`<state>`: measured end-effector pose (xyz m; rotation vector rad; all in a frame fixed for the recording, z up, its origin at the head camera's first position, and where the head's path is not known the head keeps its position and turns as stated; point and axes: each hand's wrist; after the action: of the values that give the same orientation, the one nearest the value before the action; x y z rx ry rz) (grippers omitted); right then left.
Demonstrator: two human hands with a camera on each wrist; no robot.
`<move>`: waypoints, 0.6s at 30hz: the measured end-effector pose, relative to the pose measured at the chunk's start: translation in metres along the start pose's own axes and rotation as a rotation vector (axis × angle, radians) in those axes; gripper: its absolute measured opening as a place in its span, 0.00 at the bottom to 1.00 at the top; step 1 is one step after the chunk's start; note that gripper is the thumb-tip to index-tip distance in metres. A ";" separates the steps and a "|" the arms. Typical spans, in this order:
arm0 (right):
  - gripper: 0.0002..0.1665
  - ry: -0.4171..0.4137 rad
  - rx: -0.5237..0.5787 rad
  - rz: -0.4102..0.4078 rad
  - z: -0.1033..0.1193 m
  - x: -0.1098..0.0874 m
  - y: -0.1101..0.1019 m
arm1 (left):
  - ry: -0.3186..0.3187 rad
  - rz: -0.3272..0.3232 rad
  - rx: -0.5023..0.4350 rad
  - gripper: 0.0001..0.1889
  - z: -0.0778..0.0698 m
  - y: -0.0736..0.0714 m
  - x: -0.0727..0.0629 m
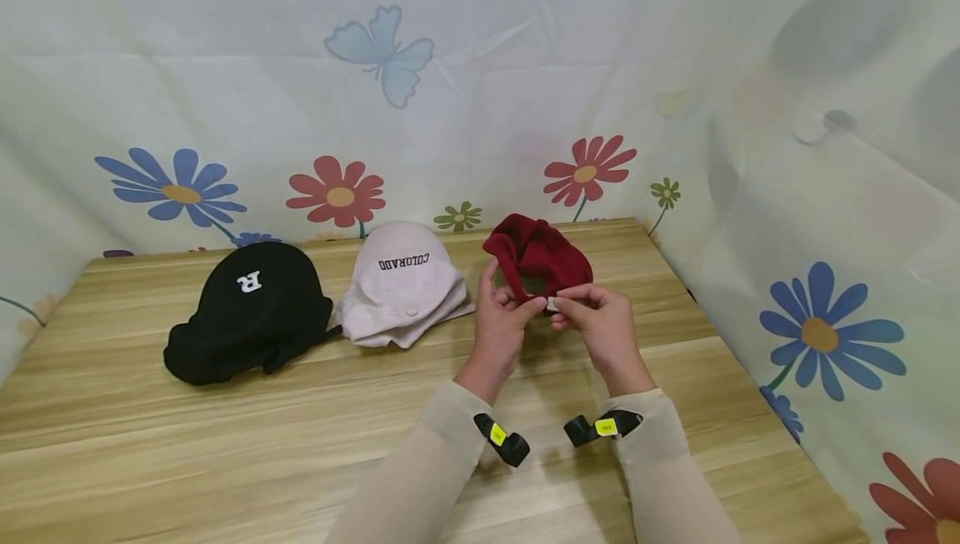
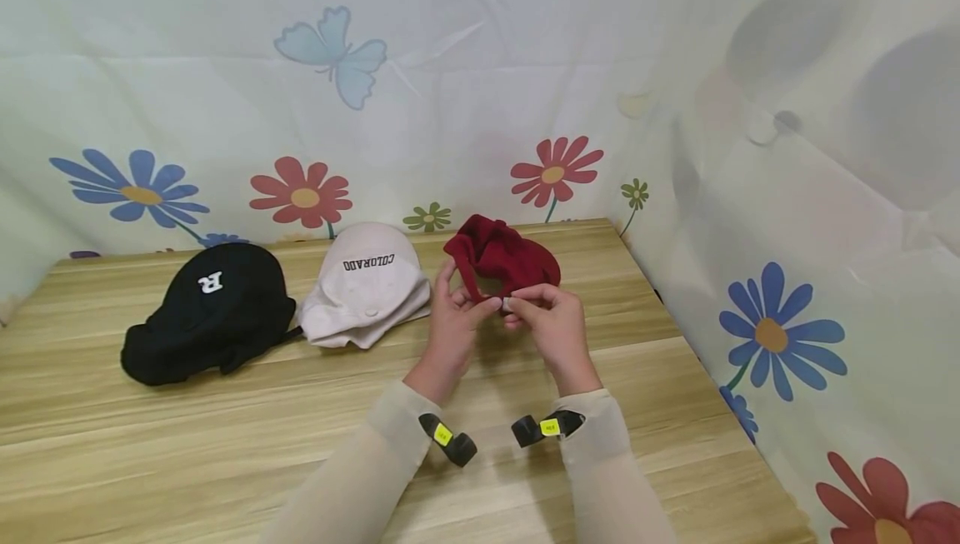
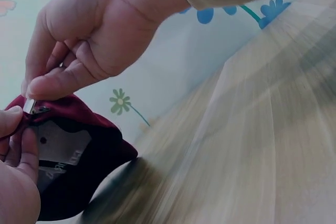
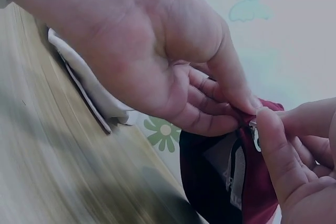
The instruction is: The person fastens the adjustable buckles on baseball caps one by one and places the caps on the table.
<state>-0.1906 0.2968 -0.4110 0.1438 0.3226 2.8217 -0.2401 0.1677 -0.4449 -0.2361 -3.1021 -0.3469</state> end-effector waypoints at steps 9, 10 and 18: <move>0.15 -0.007 0.051 0.032 0.000 0.000 -0.001 | 0.004 -0.018 -0.082 0.48 0.000 0.002 0.001; 0.16 -0.008 0.076 0.045 -0.001 0.000 -0.002 | -0.002 -0.015 -0.109 0.48 0.000 0.002 0.002; 0.10 -0.011 0.290 0.195 -0.006 0.002 -0.008 | -0.040 0.000 -0.244 0.47 -0.002 0.002 0.000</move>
<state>-0.1908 0.3036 -0.4188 0.2661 0.7522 2.9465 -0.2398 0.1690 -0.4422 -0.2473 -3.0937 -0.7311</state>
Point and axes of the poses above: each hand's wrist, its own x-axis towards the middle knuckle, its own y-axis out of the palm, z = x × y, and after that the axes turned 14 degrees about x, right-handed
